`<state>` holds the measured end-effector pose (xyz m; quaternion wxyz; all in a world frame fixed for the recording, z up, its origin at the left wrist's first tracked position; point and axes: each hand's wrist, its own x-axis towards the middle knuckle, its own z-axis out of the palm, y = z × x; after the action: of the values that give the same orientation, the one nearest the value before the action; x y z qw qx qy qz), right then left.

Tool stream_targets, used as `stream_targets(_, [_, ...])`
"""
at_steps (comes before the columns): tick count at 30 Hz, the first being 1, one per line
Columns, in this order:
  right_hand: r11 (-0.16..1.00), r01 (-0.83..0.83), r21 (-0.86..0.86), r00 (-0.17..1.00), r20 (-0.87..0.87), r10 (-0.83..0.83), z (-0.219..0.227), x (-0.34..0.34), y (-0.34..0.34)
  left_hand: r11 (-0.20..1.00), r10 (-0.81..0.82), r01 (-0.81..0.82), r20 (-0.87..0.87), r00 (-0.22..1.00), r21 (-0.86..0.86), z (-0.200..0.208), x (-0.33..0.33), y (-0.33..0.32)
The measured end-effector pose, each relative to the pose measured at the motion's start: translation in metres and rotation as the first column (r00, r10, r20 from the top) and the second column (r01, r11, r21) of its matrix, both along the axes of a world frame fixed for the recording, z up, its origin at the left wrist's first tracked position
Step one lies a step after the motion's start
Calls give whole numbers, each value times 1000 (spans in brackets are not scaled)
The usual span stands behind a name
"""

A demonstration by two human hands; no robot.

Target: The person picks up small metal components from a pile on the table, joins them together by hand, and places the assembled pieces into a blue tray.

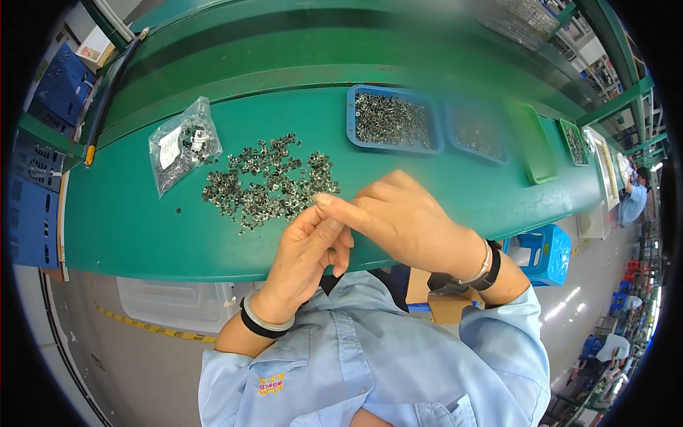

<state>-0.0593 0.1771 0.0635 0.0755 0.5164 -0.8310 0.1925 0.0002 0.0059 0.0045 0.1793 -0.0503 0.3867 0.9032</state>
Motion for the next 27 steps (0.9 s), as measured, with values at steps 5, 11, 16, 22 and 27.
stream_targets(5, [988,-1,-151,1000,22,4,-12,1,1,1000,0,0,14,1000,-7,4,-1,1])
stream_targets(11, [949,160,-273,979,166,-118,-18,7,-3,1000,22,-22,35,999,6,2,2,1])
stream_targets(16, [911,119,-395,978,207,-38,-37,6,1,995,89,-91,-30,996,-49,1,2,4])
stream_targets(22, [890,168,-424,967,246,-65,-41,10,0,991,90,-95,-58,994,-94,-1,3,2])
stream_targets(27, [872,198,-448,960,268,-81,-49,13,-1,990,90,-98,-79,993,-104,-1,5,3])
